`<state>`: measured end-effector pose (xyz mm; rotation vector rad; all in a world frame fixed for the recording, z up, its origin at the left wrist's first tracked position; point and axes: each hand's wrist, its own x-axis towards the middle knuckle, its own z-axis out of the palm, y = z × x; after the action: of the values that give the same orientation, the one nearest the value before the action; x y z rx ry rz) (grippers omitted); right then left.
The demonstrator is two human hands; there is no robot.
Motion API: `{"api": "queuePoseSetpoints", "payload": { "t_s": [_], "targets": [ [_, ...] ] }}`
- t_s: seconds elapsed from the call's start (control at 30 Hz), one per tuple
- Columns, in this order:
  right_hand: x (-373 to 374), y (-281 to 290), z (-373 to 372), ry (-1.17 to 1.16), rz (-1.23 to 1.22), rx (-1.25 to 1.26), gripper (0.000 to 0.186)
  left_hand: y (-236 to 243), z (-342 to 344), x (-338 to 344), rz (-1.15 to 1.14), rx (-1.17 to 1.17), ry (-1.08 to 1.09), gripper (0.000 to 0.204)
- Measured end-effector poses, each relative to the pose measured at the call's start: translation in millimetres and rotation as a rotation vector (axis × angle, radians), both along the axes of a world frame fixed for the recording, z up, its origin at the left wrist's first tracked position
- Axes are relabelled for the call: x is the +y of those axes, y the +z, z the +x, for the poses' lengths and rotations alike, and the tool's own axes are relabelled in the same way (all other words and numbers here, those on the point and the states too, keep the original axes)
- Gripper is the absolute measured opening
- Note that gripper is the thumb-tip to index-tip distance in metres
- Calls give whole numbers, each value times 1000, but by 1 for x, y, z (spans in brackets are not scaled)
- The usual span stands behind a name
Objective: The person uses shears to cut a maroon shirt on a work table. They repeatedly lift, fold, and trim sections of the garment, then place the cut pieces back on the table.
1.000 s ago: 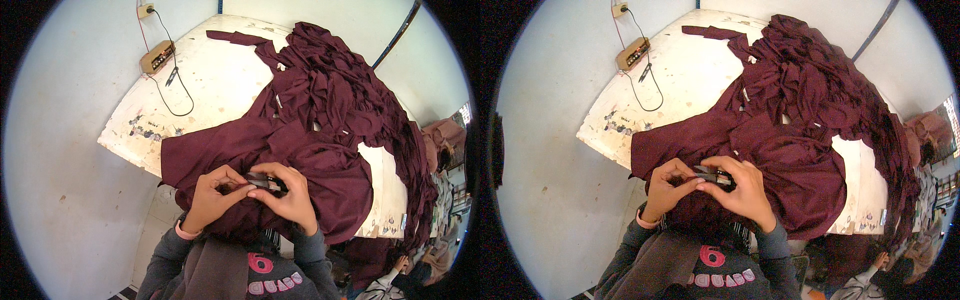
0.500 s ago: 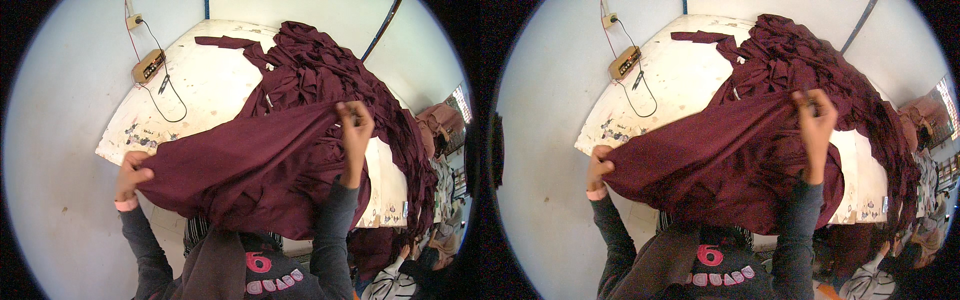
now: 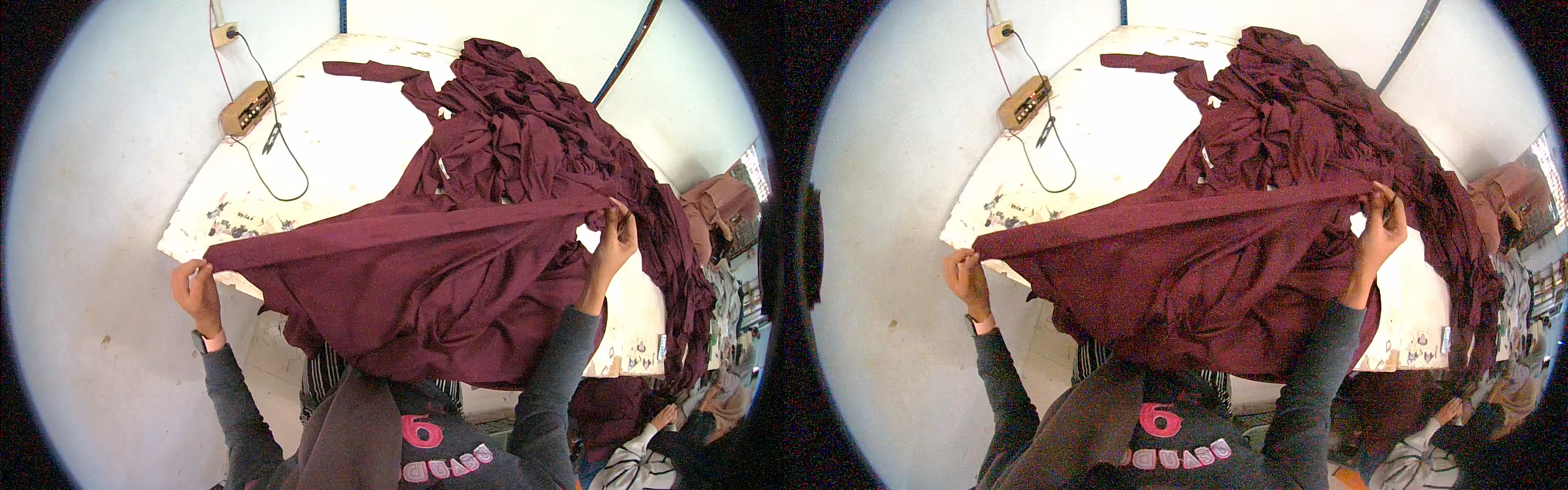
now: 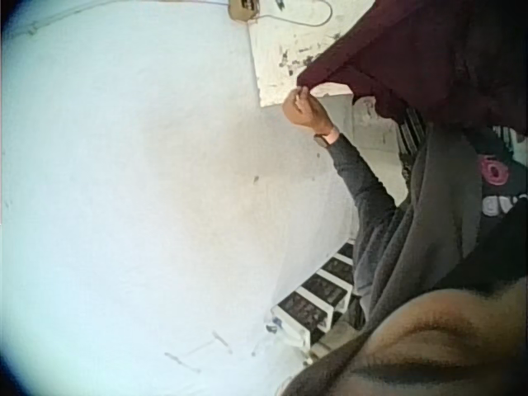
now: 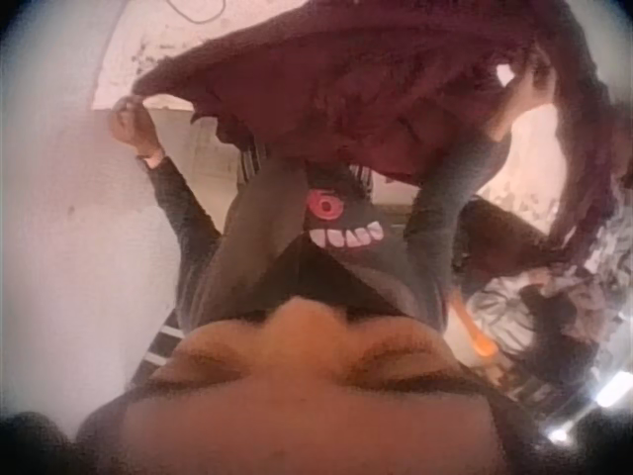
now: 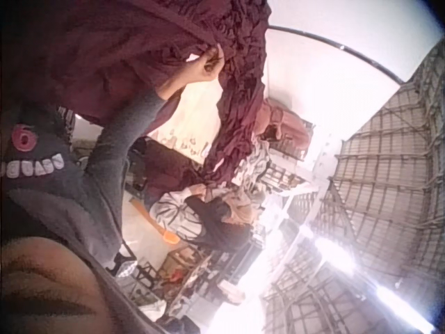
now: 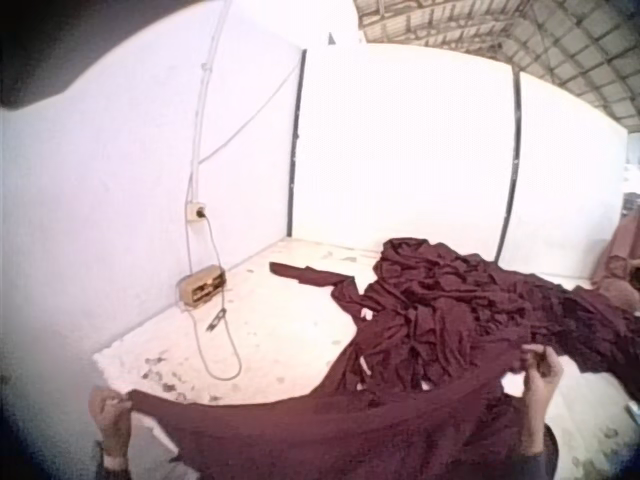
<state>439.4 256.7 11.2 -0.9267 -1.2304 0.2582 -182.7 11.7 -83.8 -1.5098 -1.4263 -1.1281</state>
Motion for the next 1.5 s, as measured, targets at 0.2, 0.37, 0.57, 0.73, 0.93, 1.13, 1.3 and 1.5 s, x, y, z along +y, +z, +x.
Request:
{"api": "queuePoseSetpoints", "payload": {
  "t_s": [0.2, 0.37, 0.57, 0.73, 0.93, 1.13, 1.3, 1.5],
  "targets": [
    [9, -27, 40, -121, 81, 92, 14, -3, 29, -3, -285, -518, -242, 22],
    [39, -25, 82, -310, 17, 74, 28, 4, 91, 18, -448, -1655, -904, 39],
    [-26, -3, -40, -143, -219, -274, 33, 47, 185, 32, -646, -1685, -871, 56],
    [-119, 7, -161, 619, -523, -265, 19, 57, 230, 40, -675, -1528, -986, 63],
    [-123, -15, -204, 860, -373, -491, 17, 60, 243, 37, -925, -1387, -1003, 55],
    [-69, 25, -212, 676, -433, 5, 7, 51, 241, 35, -1461, -739, -1130, 43],
    [-56, 24, -216, 612, -227, -62, 18, 18, 229, 40, -1109, -1320, -1086, 29],
    [-99, 3, -142, 380, -520, -330, 82, 60, 180, 58, -422, -1992, -1919, 56]
  ]
}}
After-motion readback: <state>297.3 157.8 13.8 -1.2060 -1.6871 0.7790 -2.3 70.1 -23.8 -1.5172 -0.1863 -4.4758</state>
